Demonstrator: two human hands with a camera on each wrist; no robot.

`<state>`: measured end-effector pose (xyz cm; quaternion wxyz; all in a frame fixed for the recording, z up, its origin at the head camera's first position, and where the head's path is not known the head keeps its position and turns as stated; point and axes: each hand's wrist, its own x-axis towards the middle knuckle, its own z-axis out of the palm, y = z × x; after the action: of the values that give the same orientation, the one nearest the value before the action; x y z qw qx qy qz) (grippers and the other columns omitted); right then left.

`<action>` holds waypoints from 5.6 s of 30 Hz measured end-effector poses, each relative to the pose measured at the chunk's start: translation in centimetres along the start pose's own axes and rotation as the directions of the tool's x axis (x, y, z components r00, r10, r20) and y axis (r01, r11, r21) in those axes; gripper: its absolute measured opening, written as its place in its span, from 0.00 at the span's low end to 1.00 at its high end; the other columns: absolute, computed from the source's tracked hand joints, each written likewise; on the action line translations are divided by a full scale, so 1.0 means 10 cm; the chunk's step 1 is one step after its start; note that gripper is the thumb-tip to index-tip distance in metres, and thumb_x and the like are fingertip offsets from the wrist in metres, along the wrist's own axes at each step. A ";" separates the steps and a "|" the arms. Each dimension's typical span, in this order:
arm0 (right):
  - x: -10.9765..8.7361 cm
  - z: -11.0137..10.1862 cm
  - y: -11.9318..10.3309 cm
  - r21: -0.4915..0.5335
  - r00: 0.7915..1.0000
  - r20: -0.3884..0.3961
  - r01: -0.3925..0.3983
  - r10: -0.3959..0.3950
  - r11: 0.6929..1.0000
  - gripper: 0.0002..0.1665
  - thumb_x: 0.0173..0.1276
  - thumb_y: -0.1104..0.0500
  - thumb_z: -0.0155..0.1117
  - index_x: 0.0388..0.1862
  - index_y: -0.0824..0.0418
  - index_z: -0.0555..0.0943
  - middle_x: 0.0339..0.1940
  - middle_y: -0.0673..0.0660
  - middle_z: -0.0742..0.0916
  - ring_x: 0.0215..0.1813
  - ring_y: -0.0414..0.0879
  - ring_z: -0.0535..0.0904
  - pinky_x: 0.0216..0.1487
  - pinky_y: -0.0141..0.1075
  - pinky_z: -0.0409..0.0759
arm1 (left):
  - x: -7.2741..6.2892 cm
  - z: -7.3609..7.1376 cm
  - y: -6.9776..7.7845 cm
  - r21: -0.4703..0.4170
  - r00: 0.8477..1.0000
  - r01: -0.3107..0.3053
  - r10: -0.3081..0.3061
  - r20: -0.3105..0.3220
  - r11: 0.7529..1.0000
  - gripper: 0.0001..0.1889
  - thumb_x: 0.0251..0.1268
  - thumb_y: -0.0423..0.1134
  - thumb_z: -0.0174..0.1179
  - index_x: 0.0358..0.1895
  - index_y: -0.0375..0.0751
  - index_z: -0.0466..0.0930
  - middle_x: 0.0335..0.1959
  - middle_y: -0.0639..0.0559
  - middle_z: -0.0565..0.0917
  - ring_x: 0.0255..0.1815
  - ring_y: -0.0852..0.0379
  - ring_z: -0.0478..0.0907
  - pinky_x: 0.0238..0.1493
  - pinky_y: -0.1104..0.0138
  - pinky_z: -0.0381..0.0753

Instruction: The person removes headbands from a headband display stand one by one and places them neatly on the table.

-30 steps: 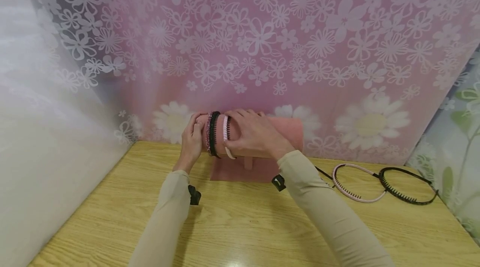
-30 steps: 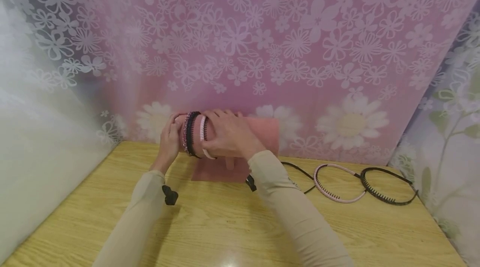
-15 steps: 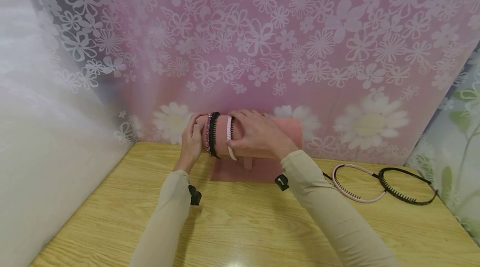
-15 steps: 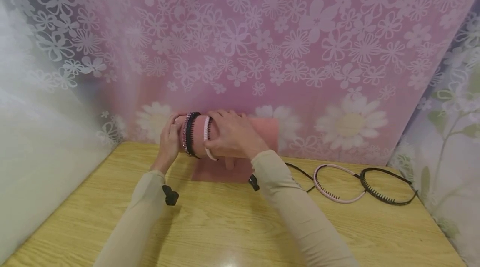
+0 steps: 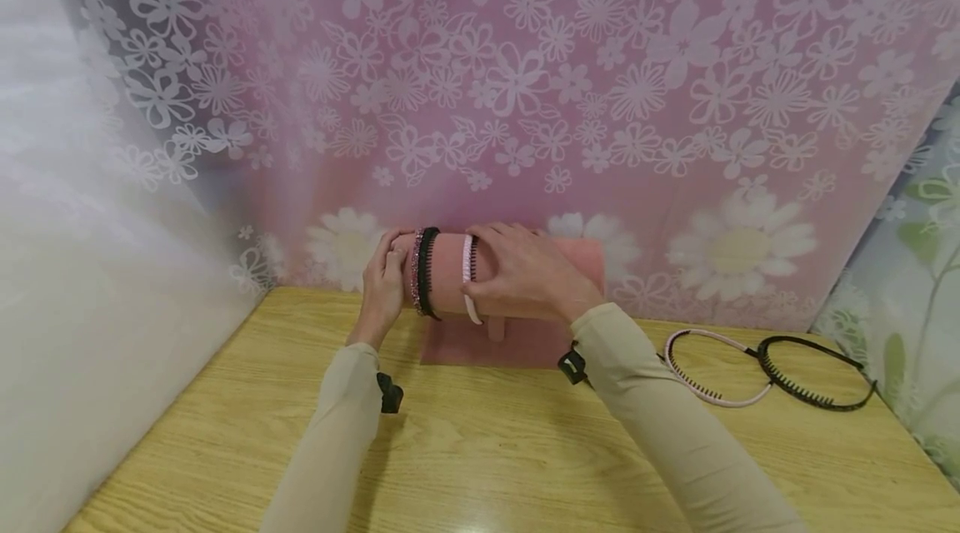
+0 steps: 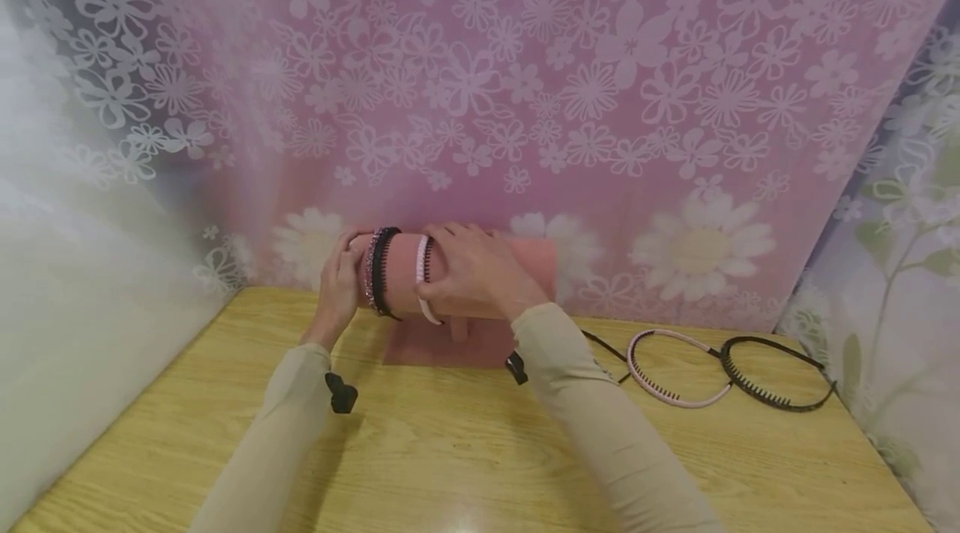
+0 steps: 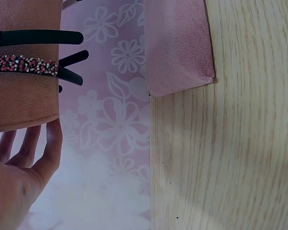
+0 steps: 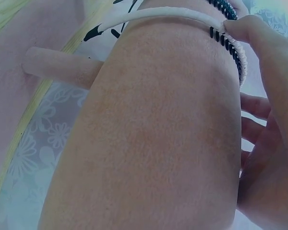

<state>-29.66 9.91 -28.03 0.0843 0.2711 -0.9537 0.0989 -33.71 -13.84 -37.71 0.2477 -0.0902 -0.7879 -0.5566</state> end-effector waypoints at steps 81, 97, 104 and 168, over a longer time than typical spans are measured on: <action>-0.31 -0.14 0.38 -0.042 0.999 -0.042 -0.023 0.021 0.999 0.52 0.59 0.30 0.65 0.78 0.52 0.67 0.74 0.56 0.76 0.74 0.59 0.72 0.71 0.61 0.70 | -0.01 0.01 0.00 -0.006 1.000 0.009 -0.008 0.010 1.000 0.22 0.80 0.47 0.40 0.69 0.54 0.74 0.70 0.48 0.77 0.70 0.45 0.73 0.72 0.45 0.68; -0.38 -0.17 0.45 -0.065 0.999 -0.044 -0.035 0.032 0.997 0.54 0.58 0.31 0.67 0.78 0.53 0.67 0.73 0.59 0.78 0.72 0.60 0.74 0.69 0.62 0.72 | 0.00 0.01 -0.01 0.000 1.000 -0.005 0.005 -0.003 1.000 0.22 0.79 0.46 0.40 0.67 0.55 0.76 0.67 0.48 0.79 0.66 0.45 0.76 0.69 0.46 0.70; -0.41 -0.19 0.48 -0.062 0.999 -0.041 -0.036 0.034 0.997 0.53 0.57 0.32 0.68 0.78 0.53 0.67 0.72 0.60 0.78 0.71 0.61 0.75 0.69 0.62 0.72 | 0.00 0.01 0.00 0.003 1.000 -0.001 0.001 -0.002 1.000 0.22 0.80 0.47 0.40 0.68 0.53 0.75 0.68 0.47 0.79 0.67 0.44 0.75 0.70 0.45 0.70; -0.73 -0.26 0.80 0.003 0.997 -0.056 -0.050 0.050 0.999 0.54 0.58 0.37 0.73 0.79 0.57 0.65 0.73 0.65 0.76 0.73 0.64 0.72 0.69 0.62 0.73 | 0.00 0.01 0.00 -0.001 1.000 0.012 -0.012 0.002 1.000 0.21 0.81 0.48 0.40 0.67 0.56 0.75 0.69 0.50 0.78 0.69 0.47 0.74 0.72 0.48 0.69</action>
<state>-27.51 20.88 -28.25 0.1084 0.2442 -0.9574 0.1092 -33.73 -13.73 -37.80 0.2434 -0.0861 -0.7884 -0.5584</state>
